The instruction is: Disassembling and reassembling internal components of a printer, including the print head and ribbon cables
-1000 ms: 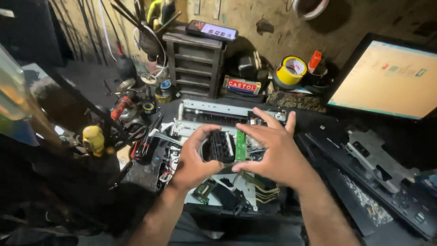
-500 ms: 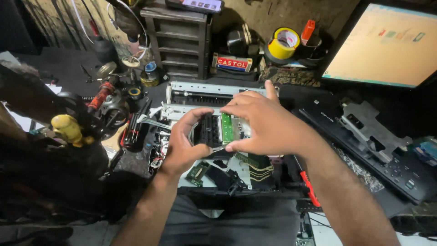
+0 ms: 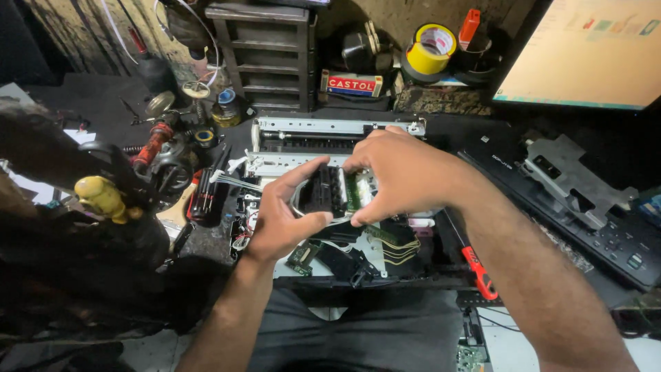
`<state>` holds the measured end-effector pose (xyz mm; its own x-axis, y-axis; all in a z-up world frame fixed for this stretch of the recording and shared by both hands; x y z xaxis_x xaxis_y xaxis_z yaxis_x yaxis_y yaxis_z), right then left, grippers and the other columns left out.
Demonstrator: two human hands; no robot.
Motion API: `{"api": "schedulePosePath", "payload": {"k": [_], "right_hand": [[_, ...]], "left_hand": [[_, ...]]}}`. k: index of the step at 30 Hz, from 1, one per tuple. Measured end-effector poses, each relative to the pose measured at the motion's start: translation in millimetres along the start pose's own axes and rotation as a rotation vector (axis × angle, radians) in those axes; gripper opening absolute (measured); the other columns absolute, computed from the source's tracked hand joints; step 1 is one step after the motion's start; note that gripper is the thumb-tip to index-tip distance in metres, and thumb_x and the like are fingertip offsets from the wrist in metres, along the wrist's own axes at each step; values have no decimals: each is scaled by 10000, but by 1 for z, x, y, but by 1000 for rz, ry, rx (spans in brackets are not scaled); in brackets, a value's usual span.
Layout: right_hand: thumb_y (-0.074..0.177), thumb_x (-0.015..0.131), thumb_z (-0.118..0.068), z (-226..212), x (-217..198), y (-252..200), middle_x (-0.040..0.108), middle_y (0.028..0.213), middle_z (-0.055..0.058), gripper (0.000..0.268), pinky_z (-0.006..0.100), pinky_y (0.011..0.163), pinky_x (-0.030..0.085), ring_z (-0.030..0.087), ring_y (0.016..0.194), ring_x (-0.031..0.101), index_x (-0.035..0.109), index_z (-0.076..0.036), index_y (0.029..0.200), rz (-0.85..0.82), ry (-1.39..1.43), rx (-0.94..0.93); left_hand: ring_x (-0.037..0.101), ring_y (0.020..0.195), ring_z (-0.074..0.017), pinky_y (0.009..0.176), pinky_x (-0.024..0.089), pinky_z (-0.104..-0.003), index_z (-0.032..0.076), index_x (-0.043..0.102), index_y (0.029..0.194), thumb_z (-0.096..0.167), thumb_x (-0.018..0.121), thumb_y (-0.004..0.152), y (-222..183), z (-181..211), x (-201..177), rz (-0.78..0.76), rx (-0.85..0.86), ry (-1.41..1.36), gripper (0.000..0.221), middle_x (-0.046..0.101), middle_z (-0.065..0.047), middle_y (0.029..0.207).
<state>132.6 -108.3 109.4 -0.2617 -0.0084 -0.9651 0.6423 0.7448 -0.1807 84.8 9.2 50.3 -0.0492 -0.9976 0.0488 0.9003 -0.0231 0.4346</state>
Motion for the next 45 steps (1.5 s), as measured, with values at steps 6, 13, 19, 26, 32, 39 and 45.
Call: {"api": "schedulePosePath", "payload": {"k": [6, 13, 19, 26, 32, 39, 45], "right_hand": [[567, 922, -561, 1, -3, -3, 689, 1332, 36, 893, 380, 1136, 347, 252, 1332, 521, 686, -122, 1309, -53, 68, 122], [714, 912, -405, -9, -11, -11, 750, 1185, 92, 676, 569, 1248, 190, 302, 1289, 586, 719, -81, 1274, -94, 181, 120], [761, 864, -356, -6, -13, -15, 756, 1201, 135, 682, 598, 1213, 271, 341, 1267, 629, 673, -44, 1336, -90, 342, 130], [652, 941, -369, -6, -23, -17, 740, 1153, 205, 981, 637, 1110, 374, 452, 1243, 623, 506, -2, 1451, 57, 431, 27], [648, 943, -400, -8, -24, -11, 773, 1061, 171, 847, 574, 1090, 407, 421, 1166, 656, 617, -28, 1335, 78, 336, -22], [620, 952, -386, 7, -12, -1, 806, 976, 83, 564, 472, 1022, 483, 314, 1051, 705, 804, -92, 1078, 16, 341, 9], [610, 957, -380, 10, -6, 3, 825, 989, 82, 560, 473, 1007, 508, 305, 1023, 744, 819, -95, 1072, -44, 424, 68]], "left_hand": [[612, 1301, -241, 1133, 486, -364, -14, 550, 1425, 115, 742, 733, 1, 4, 3, -29, 20, -1, 730, 639, -182, 1409], [568, 1170, -293, 944, 563, -437, -88, 557, 1422, -25, 749, 685, 2, -8, -1, -33, -27, -155, 764, 653, -284, 1252], [568, 1176, -313, 970, 560, -446, -72, 506, 1468, 46, 736, 781, 3, -12, 7, -48, -72, -140, 734, 633, -311, 1285], [550, 1193, -288, 998, 530, -454, -70, 517, 1464, 99, 750, 802, 5, -17, 3, -49, -45, -130, 722, 635, -294, 1293], [560, 1227, -267, 1061, 489, -444, -41, 536, 1462, 97, 781, 782, 3, -12, 1, -37, -23, -113, 735, 648, -261, 1316], [564, 1226, -305, 1080, 457, -474, -45, 535, 1462, 81, 771, 788, 1, -15, 2, -45, -53, -126, 726, 641, -287, 1310], [543, 1243, -285, 1082, 450, -470, -42, 550, 1453, 97, 774, 801, 2, -18, 0, -49, -41, -106, 704, 641, -277, 1316]]}}
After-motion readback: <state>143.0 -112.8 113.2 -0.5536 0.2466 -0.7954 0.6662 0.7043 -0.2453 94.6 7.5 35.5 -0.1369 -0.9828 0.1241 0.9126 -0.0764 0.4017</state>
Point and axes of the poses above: each hand's wrist, its own y-axis towards the middle knuckle, its own x-axis out of the palm, z = x × y, the point moved 10 cm from there along y, towards the middle knuckle
